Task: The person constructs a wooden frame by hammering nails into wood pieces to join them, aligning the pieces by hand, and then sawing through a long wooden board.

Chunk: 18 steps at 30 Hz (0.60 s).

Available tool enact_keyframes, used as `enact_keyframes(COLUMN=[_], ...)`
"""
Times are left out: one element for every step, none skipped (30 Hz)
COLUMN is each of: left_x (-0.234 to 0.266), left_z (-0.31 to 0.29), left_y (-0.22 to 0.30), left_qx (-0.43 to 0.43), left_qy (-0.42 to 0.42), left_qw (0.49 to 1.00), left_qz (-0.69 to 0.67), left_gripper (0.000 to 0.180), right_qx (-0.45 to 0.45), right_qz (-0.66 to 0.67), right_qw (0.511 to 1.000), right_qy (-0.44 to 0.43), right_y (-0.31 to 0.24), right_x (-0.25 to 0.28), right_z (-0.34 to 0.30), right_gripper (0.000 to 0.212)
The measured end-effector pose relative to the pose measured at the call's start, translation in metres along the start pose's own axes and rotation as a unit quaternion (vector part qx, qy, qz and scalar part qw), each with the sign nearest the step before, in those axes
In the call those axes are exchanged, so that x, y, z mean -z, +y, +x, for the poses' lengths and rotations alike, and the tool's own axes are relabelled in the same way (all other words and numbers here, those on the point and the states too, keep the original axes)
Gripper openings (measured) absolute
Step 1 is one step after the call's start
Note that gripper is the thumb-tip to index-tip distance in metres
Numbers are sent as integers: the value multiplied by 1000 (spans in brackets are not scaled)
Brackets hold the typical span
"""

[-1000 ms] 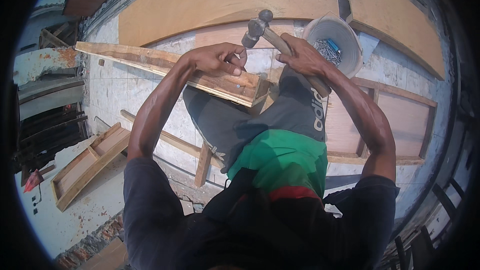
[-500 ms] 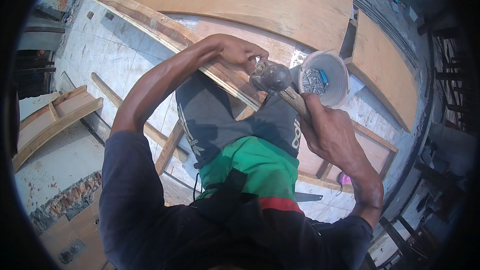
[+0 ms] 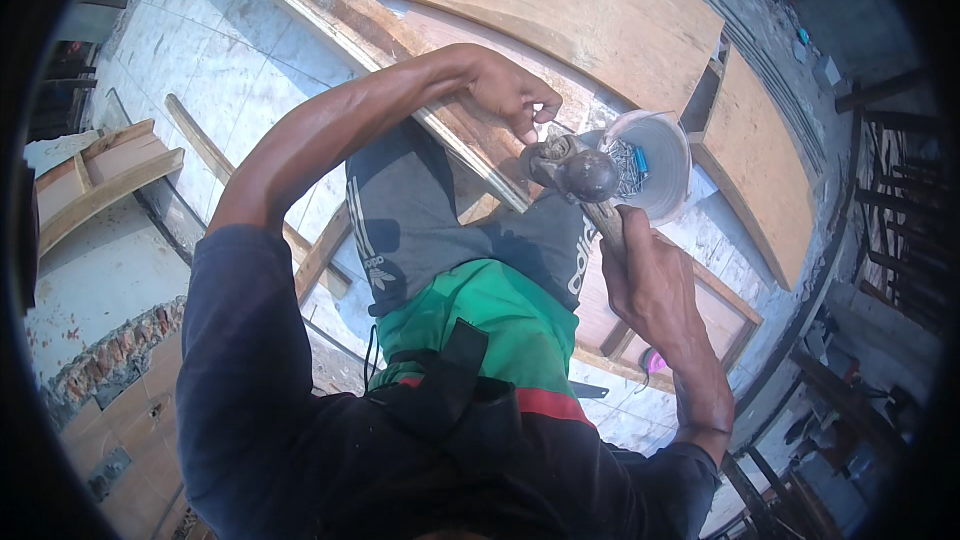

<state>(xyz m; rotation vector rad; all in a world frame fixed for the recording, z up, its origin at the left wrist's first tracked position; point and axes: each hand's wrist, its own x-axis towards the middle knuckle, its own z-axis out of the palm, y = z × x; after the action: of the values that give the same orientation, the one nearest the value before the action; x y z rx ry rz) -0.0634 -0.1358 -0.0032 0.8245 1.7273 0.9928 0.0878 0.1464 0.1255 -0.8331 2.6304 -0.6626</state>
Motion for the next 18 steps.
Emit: enact_keyframes(left_x=[1,0,0,-4,-4,-3,-2,-1,-1,-1,-1,-1,0,-1,-2,5,-6,-7], left_z=[-7,-10,-14,-17,-18,-19,-13,-8,-5,-2,-7,-11,-10,-8,-5,-10,-15,-25], left_y=[5,2,-1,-3,-2,-1,4,4,3,2,-1,-2,0,4,9,16,11,0], left_qx=[22,26,25,23,22,21,10,4,-3,0,8,14,18,20,15,37,64,62], left_qy=[-2,5,11,16,17,15,7,10,9,5,6,9,9,5,1,12,13,27], left_qw=[999,999,1000,999,999,1000,1000,1000,1000,1000,1000,1000,1000,1000,1000,999,998,995], left_qz=[23,21,4,-16,-19,-17,-11,0,0,-4,-9,-9,4,16,16,17,-3,-77], left_gripper=[40,40,41,42,42,42,43,42,42,42,42,42,41,41,41,41,41,42], right_qx=[1,-55,-111,-44,-26,-37,-51,-57,-84,-62,-14,35,68,-7,-82,-71,-68,-49], right_qz=[-1,35,70,27,70,153,184,219,323,323,239,109,-7,-32,-54,-23,20,85], right_qw=[1000,998,991,996,987,958,938,914,875,878,924,969,991,999,994,997,997,990], right_qy=[-2,-8,-14,69,145,239,289,336,351,347,297,220,119,39,-40,0,21,98], right_y=[-9,-19,-25,-27,-27,-24,-20,-16,-10,-11,-17,-19,-21,-16,-14,-17,-29,-35], right_x=[4,15,22,25,28,26,26,24,21,15,8,2,-5,-9,-11,1,11,11], right_z=[1,3,3,-3,-10,-21,-36,-48,-58,-54,-39,-27,-16,-13,-14,-11,-18,-15], right_gripper=[43,43,44,46,44,39,37,34,35,35,35,35,36,38,40,39,39,38])
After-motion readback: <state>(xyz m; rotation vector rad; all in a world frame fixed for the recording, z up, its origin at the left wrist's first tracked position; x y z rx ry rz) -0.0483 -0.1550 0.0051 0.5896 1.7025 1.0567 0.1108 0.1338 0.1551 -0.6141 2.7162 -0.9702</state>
